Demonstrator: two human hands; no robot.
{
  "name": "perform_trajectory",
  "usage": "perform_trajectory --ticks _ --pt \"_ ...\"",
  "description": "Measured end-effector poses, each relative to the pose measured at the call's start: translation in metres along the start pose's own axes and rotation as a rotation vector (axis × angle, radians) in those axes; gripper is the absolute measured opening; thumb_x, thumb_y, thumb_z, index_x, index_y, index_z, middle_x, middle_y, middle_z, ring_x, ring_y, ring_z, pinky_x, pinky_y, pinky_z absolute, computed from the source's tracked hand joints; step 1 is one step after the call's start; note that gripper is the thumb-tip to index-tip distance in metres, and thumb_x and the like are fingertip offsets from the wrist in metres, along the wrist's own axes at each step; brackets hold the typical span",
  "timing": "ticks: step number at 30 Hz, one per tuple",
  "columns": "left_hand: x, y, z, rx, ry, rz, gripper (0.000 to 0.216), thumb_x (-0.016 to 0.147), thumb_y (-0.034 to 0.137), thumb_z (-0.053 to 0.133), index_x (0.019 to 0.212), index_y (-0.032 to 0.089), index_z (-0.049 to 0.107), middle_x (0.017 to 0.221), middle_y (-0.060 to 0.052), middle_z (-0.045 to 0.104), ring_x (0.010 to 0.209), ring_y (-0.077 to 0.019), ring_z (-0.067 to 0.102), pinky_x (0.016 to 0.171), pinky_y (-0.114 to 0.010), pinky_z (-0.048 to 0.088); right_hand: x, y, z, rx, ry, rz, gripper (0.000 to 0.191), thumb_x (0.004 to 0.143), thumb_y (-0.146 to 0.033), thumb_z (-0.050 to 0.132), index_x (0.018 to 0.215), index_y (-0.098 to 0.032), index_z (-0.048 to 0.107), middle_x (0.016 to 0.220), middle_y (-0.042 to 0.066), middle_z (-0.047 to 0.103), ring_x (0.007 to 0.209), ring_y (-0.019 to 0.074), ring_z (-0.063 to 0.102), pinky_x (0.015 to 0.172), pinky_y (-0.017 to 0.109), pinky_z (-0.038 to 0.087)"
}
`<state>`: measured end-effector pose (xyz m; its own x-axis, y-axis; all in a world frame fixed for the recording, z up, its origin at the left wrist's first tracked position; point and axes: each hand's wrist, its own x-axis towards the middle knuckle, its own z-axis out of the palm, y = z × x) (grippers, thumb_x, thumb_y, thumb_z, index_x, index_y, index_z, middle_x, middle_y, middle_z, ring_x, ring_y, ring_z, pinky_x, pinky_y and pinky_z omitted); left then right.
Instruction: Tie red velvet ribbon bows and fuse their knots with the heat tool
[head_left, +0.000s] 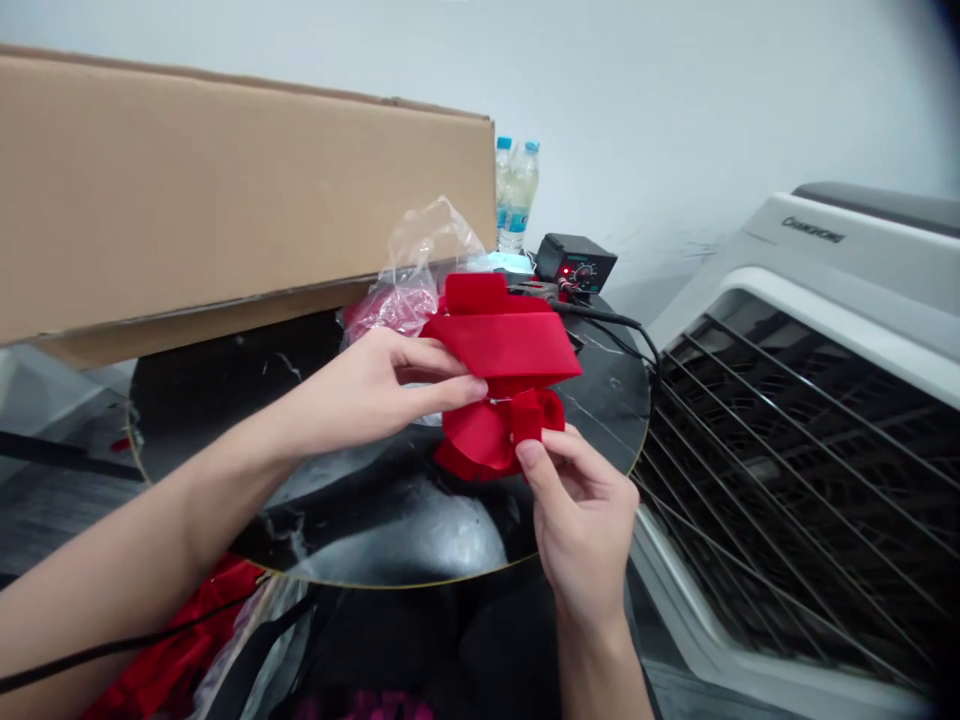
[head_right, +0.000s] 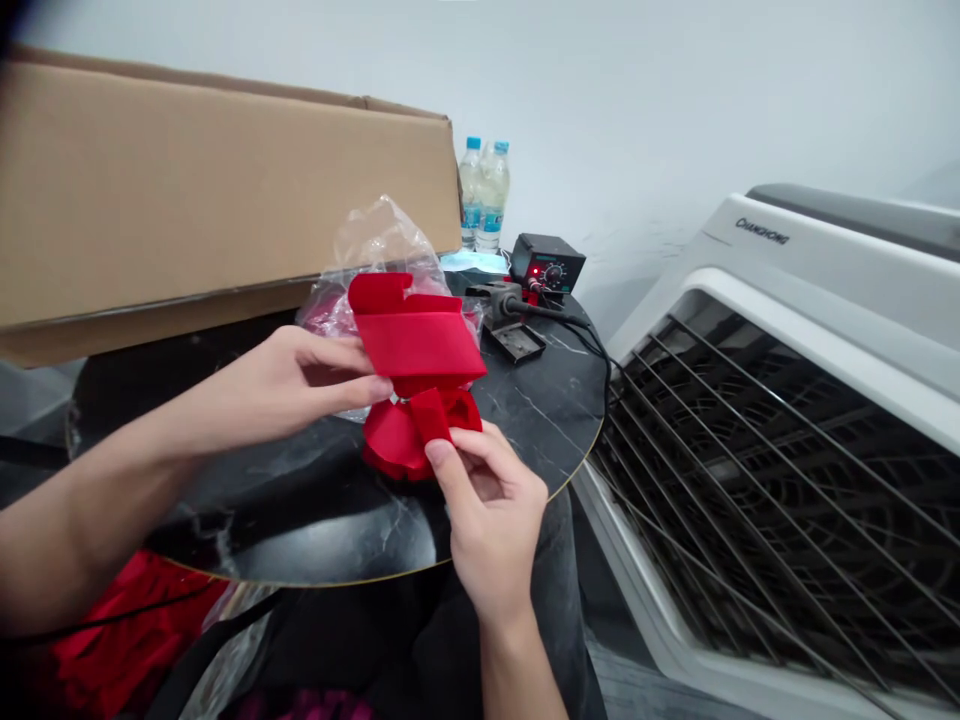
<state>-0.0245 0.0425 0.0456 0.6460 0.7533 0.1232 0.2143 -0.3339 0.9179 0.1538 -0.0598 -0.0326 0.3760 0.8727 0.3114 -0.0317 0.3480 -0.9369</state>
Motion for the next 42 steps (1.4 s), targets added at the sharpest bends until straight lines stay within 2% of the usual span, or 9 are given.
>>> perform_trajectory --ticks 7,13,18,20,25,30,36,39,42 --pt "0.020 0.002 -0.003 -0.214 -0.028 -0.065 0.022 0.087 0.031 0.079 0.104 0.017 0.079 0.107 -0.006 0.081 0.102 -0.0231 0.074 0.088 -0.030 0.058 -0.005 -0.014 -0.005 -0.152 -0.178 0.011 0.007 0.092 -0.029 0.073 0.089 -0.024 0.077 0.101 0.005 0.074 0.091 0.0193 0.072 0.081 0.031 0.061" --pt "0.030 -0.012 -0.003 -0.274 0.056 0.000 0.027 0.088 0.033 0.077 0.108 0.015 0.077 0.106 -0.008 0.081 0.097 -0.0226 0.075 0.083 -0.029 0.058 -0.015 -0.040 -0.063 -0.417 -0.782 0.152 0.007 0.092 -0.029 0.076 0.088 -0.027 0.082 0.112 0.004 0.078 0.099 0.0201 0.076 0.092 0.031 0.060" --pt "0.023 -0.010 -0.003 -0.092 -0.034 0.072 0.027 0.083 0.025 0.080 0.108 0.016 0.078 0.104 -0.006 0.082 0.100 -0.0250 0.075 0.085 -0.030 0.058 0.006 -0.047 -0.067 -0.407 -0.361 -0.043 0.006 0.091 -0.029 0.077 0.090 -0.029 0.082 0.143 0.005 0.065 0.126 0.0274 0.067 0.103 0.041 0.058" --pt "0.020 -0.005 -0.002 -0.026 -0.082 0.115 0.024 0.082 0.020 0.079 0.106 0.017 0.078 0.099 -0.004 0.081 0.097 -0.0236 0.075 0.086 -0.029 0.057 0.016 -0.043 -0.047 -0.389 -0.319 -0.039 0.005 0.089 -0.032 0.079 0.090 -0.028 0.083 0.129 0.006 0.073 0.116 0.0265 0.071 0.100 0.041 0.059" --pt "0.017 0.000 -0.003 0.006 -0.031 0.066 0.006 0.086 0.024 0.075 0.088 0.019 0.075 0.085 -0.001 0.077 0.076 -0.0165 0.070 0.067 -0.023 0.052 0.022 -0.039 -0.023 -0.403 -0.503 0.097 0.012 0.092 -0.035 0.076 0.093 -0.024 0.082 0.097 0.004 0.078 0.086 0.0175 0.072 0.080 0.028 0.058" --pt "0.020 -0.016 -0.002 -0.378 0.066 -0.063 0.013 0.083 0.027 0.079 0.078 0.019 0.070 0.078 0.002 0.073 0.070 -0.0143 0.067 0.064 -0.023 0.051 0.012 -0.054 -0.064 -0.427 -1.001 0.218 0.009 0.092 -0.030 0.076 0.089 -0.025 0.082 0.092 0.002 0.077 0.082 0.0157 0.073 0.080 0.027 0.059" --pt "0.018 -0.021 0.012 -0.473 -0.003 -0.154 0.009 0.080 0.023 0.081 0.081 0.015 0.078 0.081 -0.003 0.077 0.072 -0.0154 0.071 0.064 -0.023 0.054 0.019 -0.057 -0.072 -0.487 -0.479 -0.181 0.011 0.091 -0.020 0.075 0.093 -0.029 0.082 0.150 0.005 0.058 0.105 0.0218 0.073 0.093 0.036 0.061" --pt "0.017 -0.018 0.015 -0.538 -0.080 -0.218 0.011 0.082 0.025 0.080 0.084 0.015 0.077 0.080 -0.004 0.078 0.066 -0.0166 0.072 0.060 -0.025 0.057 0.025 -0.059 -0.055 -0.585 -0.604 -0.275 0.014 0.092 -0.019 0.075 0.099 -0.029 0.081 0.148 0.005 0.060 0.109 0.0219 0.072 0.096 0.036 0.059" --pt "0.017 -0.019 0.010 -0.551 -0.116 -0.300 0.010 0.083 0.025 0.079 0.085 0.015 0.076 0.077 -0.004 0.078 0.063 -0.0172 0.072 0.057 -0.025 0.058 0.034 -0.064 -0.055 -0.651 -0.737 -0.286 0.014 0.094 -0.019 0.073 0.101 -0.028 0.080 0.114 0.005 0.075 0.097 0.0179 0.073 0.086 0.028 0.059"
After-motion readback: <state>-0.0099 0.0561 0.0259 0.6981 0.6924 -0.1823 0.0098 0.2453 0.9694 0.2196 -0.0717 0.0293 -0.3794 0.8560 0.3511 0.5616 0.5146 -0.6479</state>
